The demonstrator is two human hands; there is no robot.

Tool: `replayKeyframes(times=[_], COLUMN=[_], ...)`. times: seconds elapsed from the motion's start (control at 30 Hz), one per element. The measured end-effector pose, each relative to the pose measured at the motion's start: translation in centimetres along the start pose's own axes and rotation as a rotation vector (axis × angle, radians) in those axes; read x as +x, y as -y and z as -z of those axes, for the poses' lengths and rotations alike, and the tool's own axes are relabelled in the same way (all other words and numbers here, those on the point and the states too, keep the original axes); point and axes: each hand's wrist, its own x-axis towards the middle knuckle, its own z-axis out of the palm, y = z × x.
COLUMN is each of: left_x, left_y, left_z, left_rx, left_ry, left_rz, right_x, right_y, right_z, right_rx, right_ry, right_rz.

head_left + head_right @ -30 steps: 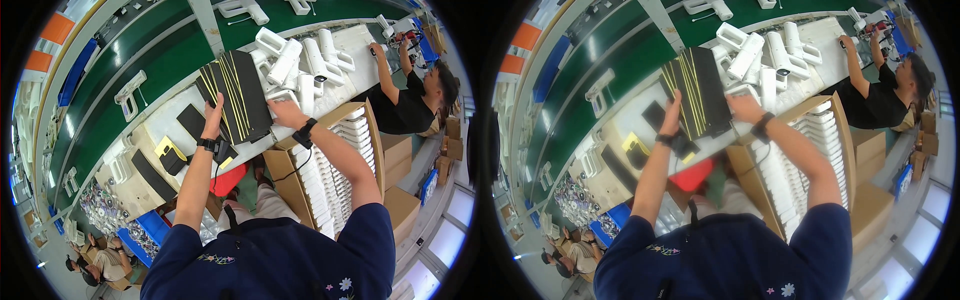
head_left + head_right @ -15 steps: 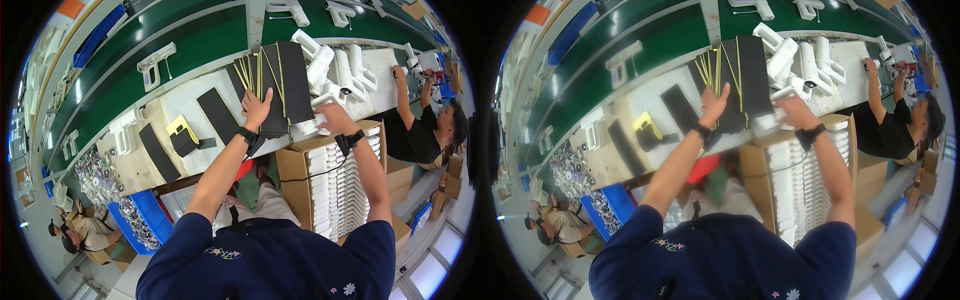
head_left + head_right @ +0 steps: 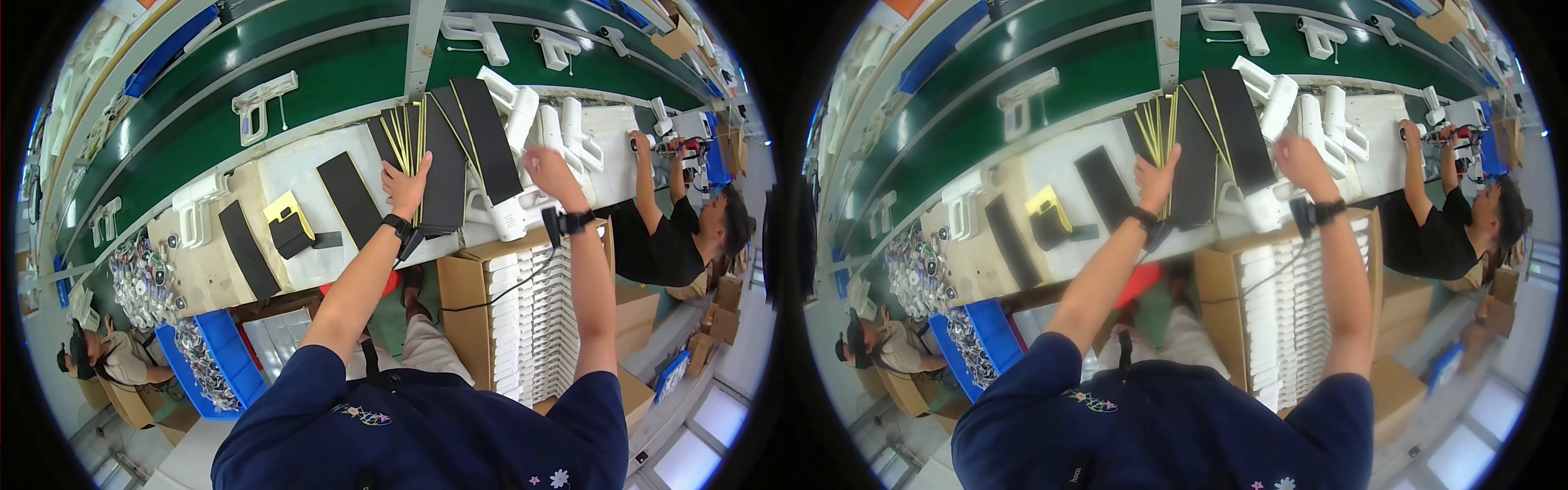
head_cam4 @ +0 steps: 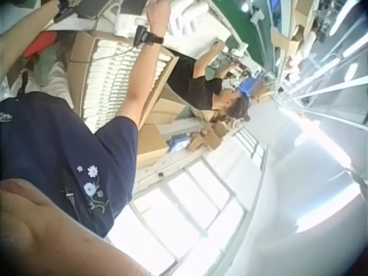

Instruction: Assemble small plastic components and adhesive strips onto electronic device housings on a factory assembly line.

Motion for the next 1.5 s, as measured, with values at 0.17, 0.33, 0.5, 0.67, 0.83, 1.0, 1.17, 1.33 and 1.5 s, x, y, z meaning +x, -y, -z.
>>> replayKeyframes(times=[0.17, 0.33, 0.5, 0.67, 0.83, 1.0, 1.17, 1.33, 1.5], left_x=[-0.3, 2.1, 2.9, 0.2, -7.7, -12.7, -13.9, -8.4, -6.4], left_y=[-0.5, 1.6, 2.6, 5.4, 12.8, 27.4, 43.1, 29.5, 25.5], left_z=[-1.6, -2.9, -2.1, 2.3, 14.2, 22.8, 25.0, 29.8, 31.8], left_rx=[-0.001, -0.047, -0.116, -0.056, -0.374, -0.596, -0.45, 0.006, -0.154], left_ry=[-0.049, -0.003, 0.09, -0.049, 0.028, -0.222, -0.433, -0.61, -0.365], left_rz=[-0.013, -0.072, -0.116, -0.402, -0.227, 0.183, 0.29, -0.302, -0.143], right_x=[6.7, 8.8, 8.1, 3.5, -6.1, -15.0, -14.8, -6.0, -7.3], right_y=[2.5, 3.4, 4.4, 7.3, 20.5, 23.4, 17.0, 11.4, 10.0], right_z=[-4.5, -7.2, -11.7, -12.7, -11.8, -27.6, -47.4, -55.0, -55.1], right_rx=[0.184, 0.799, 0.667, -0.018, 0.438, 0.755, 0.073, -0.049, -0.027], right_ry=[-0.337, 0.039, -0.161, -0.456, -0.363, 1.164, 0.69, 0.009, 0.001], right_rz=[-0.043, -0.023, 0.115, 0.018, 0.394, 0.075, -0.09, -0.042, -0.169])
